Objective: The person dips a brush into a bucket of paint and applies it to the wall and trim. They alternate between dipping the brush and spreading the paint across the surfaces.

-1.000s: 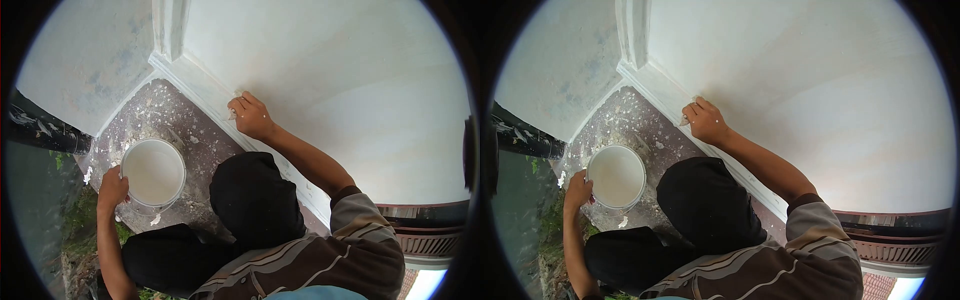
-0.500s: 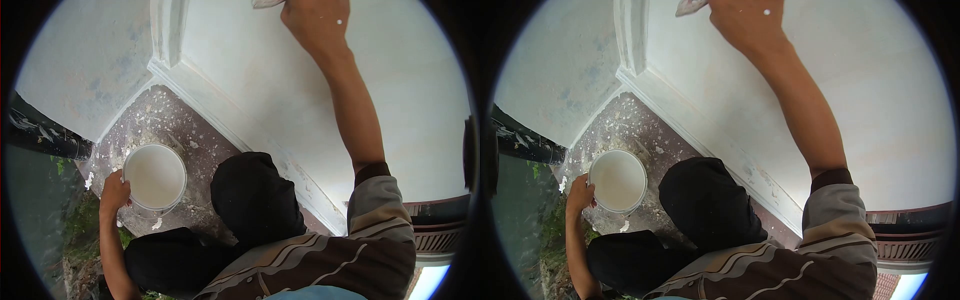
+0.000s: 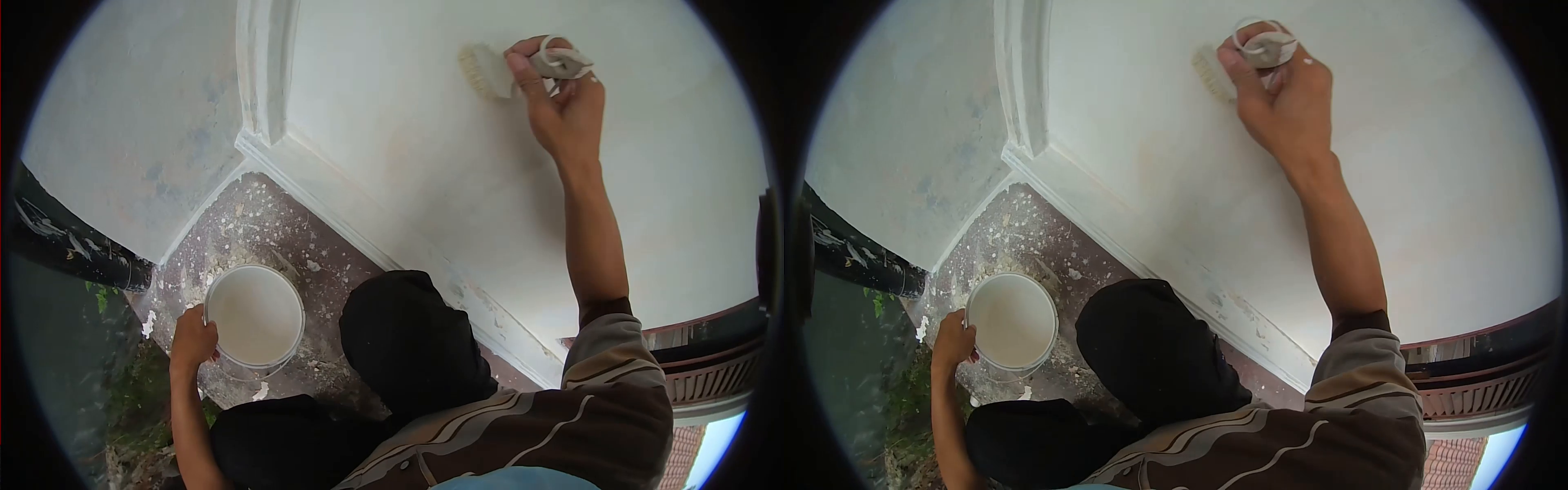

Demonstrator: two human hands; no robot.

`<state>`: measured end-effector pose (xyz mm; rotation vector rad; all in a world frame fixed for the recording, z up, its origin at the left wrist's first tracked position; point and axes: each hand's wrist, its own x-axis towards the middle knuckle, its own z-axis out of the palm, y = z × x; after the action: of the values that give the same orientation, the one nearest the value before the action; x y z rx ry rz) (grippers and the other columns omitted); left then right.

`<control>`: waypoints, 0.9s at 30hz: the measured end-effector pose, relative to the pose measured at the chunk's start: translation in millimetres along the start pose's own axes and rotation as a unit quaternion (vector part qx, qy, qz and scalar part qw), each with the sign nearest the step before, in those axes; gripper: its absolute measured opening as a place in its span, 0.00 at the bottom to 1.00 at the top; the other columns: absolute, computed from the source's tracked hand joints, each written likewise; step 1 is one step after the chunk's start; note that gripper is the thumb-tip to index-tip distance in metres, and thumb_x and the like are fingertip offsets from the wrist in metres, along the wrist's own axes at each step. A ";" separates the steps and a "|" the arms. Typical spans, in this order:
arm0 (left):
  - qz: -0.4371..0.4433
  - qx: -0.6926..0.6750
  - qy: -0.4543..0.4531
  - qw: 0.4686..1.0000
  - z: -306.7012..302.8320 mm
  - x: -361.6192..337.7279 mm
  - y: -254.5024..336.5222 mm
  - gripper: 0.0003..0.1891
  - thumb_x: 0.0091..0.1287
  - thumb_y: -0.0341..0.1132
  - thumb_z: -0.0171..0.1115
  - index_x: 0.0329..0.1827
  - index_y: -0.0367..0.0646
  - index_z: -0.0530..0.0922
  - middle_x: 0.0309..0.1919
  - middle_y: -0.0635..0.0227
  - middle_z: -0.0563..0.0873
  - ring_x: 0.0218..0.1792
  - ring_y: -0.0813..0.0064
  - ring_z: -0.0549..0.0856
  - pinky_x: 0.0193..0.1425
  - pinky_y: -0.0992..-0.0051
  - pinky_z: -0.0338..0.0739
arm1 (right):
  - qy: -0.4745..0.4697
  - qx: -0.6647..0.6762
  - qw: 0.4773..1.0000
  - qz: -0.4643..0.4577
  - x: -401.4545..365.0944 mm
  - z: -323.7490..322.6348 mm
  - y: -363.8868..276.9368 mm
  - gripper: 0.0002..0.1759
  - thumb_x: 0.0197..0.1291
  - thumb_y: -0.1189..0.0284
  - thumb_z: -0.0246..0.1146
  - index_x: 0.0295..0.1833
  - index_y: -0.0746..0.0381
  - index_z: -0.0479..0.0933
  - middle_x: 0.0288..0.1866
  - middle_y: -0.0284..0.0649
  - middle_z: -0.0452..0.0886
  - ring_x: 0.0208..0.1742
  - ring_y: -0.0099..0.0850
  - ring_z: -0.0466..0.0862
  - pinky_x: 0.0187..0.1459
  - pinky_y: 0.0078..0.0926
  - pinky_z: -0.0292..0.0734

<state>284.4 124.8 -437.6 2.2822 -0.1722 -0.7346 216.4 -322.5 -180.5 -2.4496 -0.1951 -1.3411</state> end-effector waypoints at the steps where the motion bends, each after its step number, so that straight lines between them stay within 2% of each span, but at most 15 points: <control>1: 0.003 -0.003 -0.004 1.000 0.1 0.3 4.1 0.12 0.61 0.22 0.50 0.44 0.25 0.78 0.20 0.49 0.83 0.14 0.62 0.84 0.16 0.66 0.79 | 0.053 -0.085 0.995 -0.006 25.4 -30.5 -27.6 0.04 0.61 0.78 0.68 0.41 0.66 0.81 0.38 0.34 0.85 0.38 0.21 0.79 0.39 0.19 0.73; 3: 0.002 -0.006 -0.011 1.000 -1.1 -2.2 10.4 0.13 0.61 0.22 0.50 0.44 0.24 0.78 0.20 0.49 0.83 0.14 0.63 0.84 0.17 0.66 0.79 | 0.138 -0.240 0.949 -0.152 71.1 -58.0 -38.3 0.04 0.59 0.78 0.67 0.39 0.65 0.81 0.37 0.36 0.84 0.40 0.23 0.78 0.41 0.22 0.70; 5: -0.001 -0.005 -0.012 1.000 0.0 -2.9 10.6 0.13 0.61 0.22 0.50 0.44 0.24 0.78 0.20 0.49 0.83 0.14 0.63 0.84 0.17 0.66 0.80 | 0.155 -0.403 0.844 -0.318 107.2 -58.0 -47.2 0.05 0.54 0.82 0.63 0.35 0.60 0.77 0.30 0.35 0.78 0.36 0.29 0.71 0.37 0.26 0.65; 7: -0.004 -0.004 -0.009 1.000 -1.9 -5.4 12.5 0.12 0.61 0.22 0.50 0.44 0.24 0.78 0.20 0.48 0.83 0.14 0.63 0.84 0.17 0.66 0.80 | 0.138 -0.450 0.795 -0.383 108.3 -26.4 -45.0 0.07 0.53 0.83 0.60 0.34 0.59 0.76 0.28 0.36 0.77 0.33 0.33 0.69 0.35 0.29 0.64; 8: -0.005 -0.002 -0.008 1.000 -2.8 -5.5 11.7 0.12 0.61 0.22 0.50 0.43 0.24 0.78 0.20 0.48 0.83 0.14 0.62 0.85 0.17 0.66 0.80 | 0.112 -0.426 0.816 -0.375 90.5 6.7 -35.6 0.07 0.55 0.83 0.60 0.35 0.60 0.77 0.30 0.37 0.79 0.33 0.34 0.71 0.35 0.30 0.66; 9: -0.004 0.001 -0.009 1.000 -2.3 -5.0 10.2 0.12 0.61 0.22 0.50 0.43 0.24 0.78 0.20 0.48 0.83 0.15 0.62 0.85 0.17 0.66 0.80 | 0.002 -0.554 0.778 -0.294 66.8 32.2 -3.6 0.09 0.49 0.82 0.65 0.36 0.58 0.81 0.32 0.32 0.83 0.37 0.30 0.80 0.46 0.34 0.68; 10: -0.004 0.002 -0.011 1.000 -1.5 -4.7 8.3 0.12 0.61 0.22 0.50 0.43 0.23 0.78 0.21 0.48 0.83 0.15 0.62 0.85 0.17 0.66 0.80 | 0.029 -0.421 0.845 -0.328 34.2 77.3 -2.3 0.11 0.42 0.80 0.63 0.34 0.55 0.79 0.34 0.32 0.80 0.41 0.33 0.77 0.43 0.36 0.65; 11: -0.012 0.002 -0.012 1.000 -1.5 -4.7 6.3 0.12 0.61 0.22 0.50 0.43 0.23 0.77 0.21 0.47 0.83 0.15 0.62 0.85 0.17 0.65 0.80 | -0.010 -0.400 0.859 -0.318 -7.3 116.9 14.1 0.08 0.46 0.77 0.63 0.34 0.55 0.79 0.39 0.32 0.81 0.48 0.31 0.76 0.44 0.34 0.64; 15: -0.020 0.009 0.000 1.000 -1.8 -4.2 4.0 0.11 0.60 0.23 0.50 0.41 0.23 0.77 0.23 0.47 0.84 0.16 0.61 0.86 0.18 0.65 0.80 | -0.264 -0.194 0.908 -0.261 -163.1 232.5 24.6 0.03 0.54 0.73 0.62 0.34 0.59 0.77 0.34 0.39 0.81 0.46 0.35 0.76 0.44 0.33 0.69; 19: -0.015 0.035 0.008 0.999 -1.8 -6.1 -2.9 0.11 0.60 0.23 0.50 0.40 0.23 0.77 0.22 0.46 0.84 0.17 0.60 0.86 0.18 0.64 0.81 | -0.313 -0.060 0.946 -0.051 -144.5 250.8 50.4 0.05 0.63 0.73 0.60 0.41 0.62 0.77 0.33 0.43 0.81 0.45 0.39 0.77 0.44 0.36 0.74; 22: -0.017 0.026 0.006 1.000 -4.5 -2.0 -6.0 0.11 0.60 0.23 0.50 0.40 0.24 0.77 0.21 0.47 0.84 0.16 0.61 0.86 0.19 0.64 0.81 | -0.203 -0.111 0.973 0.003 -39.7 182.2 36.5 0.12 0.59 0.72 0.64 0.48 0.64 0.78 0.32 0.46 0.81 0.35 0.41 0.79 0.39 0.41 0.78; 24: -0.019 0.011 0.001 1.000 -1.9 -0.3 -7.0 0.11 0.60 0.23 0.50 0.40 0.24 0.77 0.20 0.48 0.83 0.16 0.61 0.86 0.19 0.64 0.81 | -0.062 -0.133 0.984 -0.104 32.8 132.9 22.5 0.09 0.61 0.67 0.65 0.44 0.60 0.79 0.31 0.44 0.79 0.31 0.41 0.80 0.35 0.36 0.75; 25: -0.020 0.008 0.000 1.000 -2.5 -0.2 -4.0 0.11 0.60 0.23 0.49 0.41 0.24 0.78 0.19 0.49 0.83 0.16 0.62 0.86 0.19 0.64 0.81 | -0.035 -0.155 0.984 -0.076 66.5 106.6 14.3 0.07 0.58 0.72 0.65 0.43 0.59 0.79 0.32 0.39 0.81 0.30 0.40 0.80 0.34 0.35 0.75; 26: -0.023 0.005 -0.002 1.000 -3.3 -0.2 -1.0 0.12 0.60 0.23 0.49 0.41 0.24 0.78 0.19 0.49 0.83 0.16 0.62 0.85 0.19 0.64 0.81 | 0.082 -0.165 0.967 -0.175 98.9 81.9 -13.1 0.04 0.59 0.81 0.61 0.37 0.61 0.78 0.31 0.40 0.80 0.32 0.37 0.74 0.35 0.33 0.70; 27: -0.018 0.006 -0.005 1.000 -3.9 -0.6 1.7 0.12 0.61 0.23 0.49 0.41 0.24 0.78 0.19 0.49 0.83 0.16 0.62 0.85 0.19 0.65 0.81 | 0.118 -0.203 0.940 -0.249 118.7 63.2 -33.8 0.03 0.59 0.81 0.61 0.37 0.62 0.78 0.30 0.41 0.79 0.32 0.38 0.75 0.34 0.34 0.71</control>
<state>286.2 126.1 -433.9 2.2990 -0.1411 -0.7669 321.6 -273.4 -104.7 -2.6382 -0.5574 -2.0561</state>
